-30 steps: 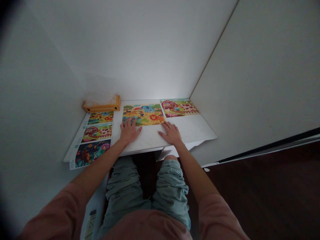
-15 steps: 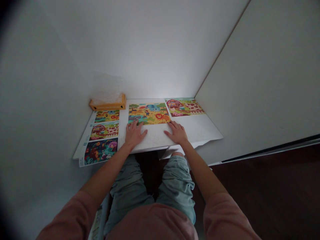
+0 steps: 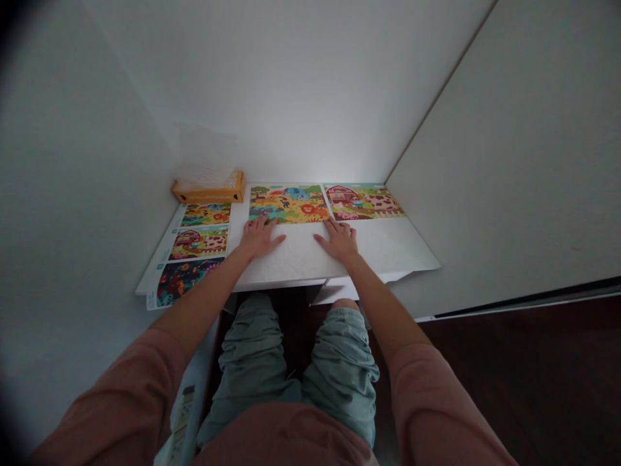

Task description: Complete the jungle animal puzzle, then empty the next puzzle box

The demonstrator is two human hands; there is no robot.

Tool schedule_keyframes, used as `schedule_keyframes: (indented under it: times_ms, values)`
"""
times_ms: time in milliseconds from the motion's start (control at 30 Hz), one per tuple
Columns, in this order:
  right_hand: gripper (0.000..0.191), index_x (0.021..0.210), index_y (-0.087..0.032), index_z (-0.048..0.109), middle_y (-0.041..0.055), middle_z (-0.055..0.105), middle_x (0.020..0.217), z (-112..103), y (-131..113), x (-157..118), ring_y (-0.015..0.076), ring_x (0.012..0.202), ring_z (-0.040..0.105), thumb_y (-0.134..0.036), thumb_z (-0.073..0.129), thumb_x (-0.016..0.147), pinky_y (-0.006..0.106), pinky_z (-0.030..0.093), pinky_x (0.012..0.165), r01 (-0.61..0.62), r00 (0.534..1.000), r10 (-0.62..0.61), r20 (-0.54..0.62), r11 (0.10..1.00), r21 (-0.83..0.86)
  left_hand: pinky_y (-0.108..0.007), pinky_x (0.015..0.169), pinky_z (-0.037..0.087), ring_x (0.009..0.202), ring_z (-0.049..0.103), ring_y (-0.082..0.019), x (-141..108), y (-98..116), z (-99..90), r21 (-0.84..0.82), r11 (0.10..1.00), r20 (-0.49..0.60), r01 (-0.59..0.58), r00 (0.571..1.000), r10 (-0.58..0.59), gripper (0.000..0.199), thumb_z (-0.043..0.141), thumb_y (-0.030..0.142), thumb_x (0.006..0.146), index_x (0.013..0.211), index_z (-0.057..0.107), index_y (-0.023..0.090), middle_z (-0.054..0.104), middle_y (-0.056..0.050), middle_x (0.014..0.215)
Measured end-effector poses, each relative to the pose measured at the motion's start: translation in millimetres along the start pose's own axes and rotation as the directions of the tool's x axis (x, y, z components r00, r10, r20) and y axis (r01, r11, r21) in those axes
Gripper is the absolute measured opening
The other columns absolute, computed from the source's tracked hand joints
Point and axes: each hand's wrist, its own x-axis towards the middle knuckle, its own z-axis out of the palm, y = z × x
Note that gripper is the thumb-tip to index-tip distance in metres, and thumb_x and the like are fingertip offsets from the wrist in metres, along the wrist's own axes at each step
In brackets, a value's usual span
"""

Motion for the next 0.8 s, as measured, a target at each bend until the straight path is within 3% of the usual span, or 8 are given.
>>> schedule_keyframes:
  times_ms: [167, 400, 667, 800]
  values:
    - [0.057, 0.117, -0.027, 0.023, -0.0014, 0.019, 0.122, 9.3, 6.0, 13.7, 0.0276, 0.107, 0.015, -0.058, 0.017, 0.070, 0.044, 0.014, 0.083, 0.013, 0.998, -0.013, -0.063, 1.000, -0.006, -0.041, 0.090, -0.002, 0.113, -0.003, -0.021, 17.0, -1.1, 4.1, 0.044, 0.999, -0.053, -0.003, 0.999, 0.005, 0.056, 0.027, 0.055, 0.069, 0.116, 0.024, 0.026, 0.015, 0.000, 0.124]
    - [0.060, 0.119, -0.023, 0.018, 0.0028, 0.019, 0.122, 9.3, 8.0, 17.0, 0.0278, 0.109, 0.009, -0.056, 0.022, 0.069, 0.044, 0.011, 0.084, 0.003, 0.997, 0.003, -0.077, 0.998, 0.069, -0.041, 0.090, -0.003, 0.113, -0.007, -0.022, 20.1, 3.1, 4.1, -0.026, 0.999, -0.086, -0.026, 0.996, 0.024, 0.059, 0.030, 0.055, 0.067, 0.116, 0.025, 0.023, 0.015, -0.001, 0.124]
    - [0.051, 0.112, -0.020, 0.026, 0.0090, 0.022, 0.117, -4.9, 7.5, 11.4, 0.0299, 0.106, 0.015, -0.049, 0.032, 0.070, 0.046, 0.015, 0.081, -0.062, 0.995, 0.076, -0.071, 0.982, 0.181, -0.039, 0.091, -0.008, 0.113, -0.007, -0.021, 11.8, 12.3, -6.6, -0.076, 0.997, -0.101, 0.010, 0.995, -0.017, 0.056, 0.035, 0.043, 0.069, 0.118, 0.021, 0.018, 0.015, -0.004, 0.124]
    - [0.047, 0.109, -0.019, 0.029, 0.0108, 0.026, 0.113, -1.4, 11.4, 8.4, 0.0285, 0.103, 0.019, -0.045, 0.035, 0.070, 0.044, 0.017, 0.081, -0.060, 0.988, 0.088, -0.129, 0.978, 0.201, -0.039, 0.090, -0.010, 0.112, -0.009, -0.021, 2.2, 11.7, -3.6, -0.089, 0.996, -0.122, 0.010, 0.992, -0.021, 0.057, 0.031, 0.043, 0.070, 0.119, 0.019, 0.015, 0.013, -0.005, 0.124]
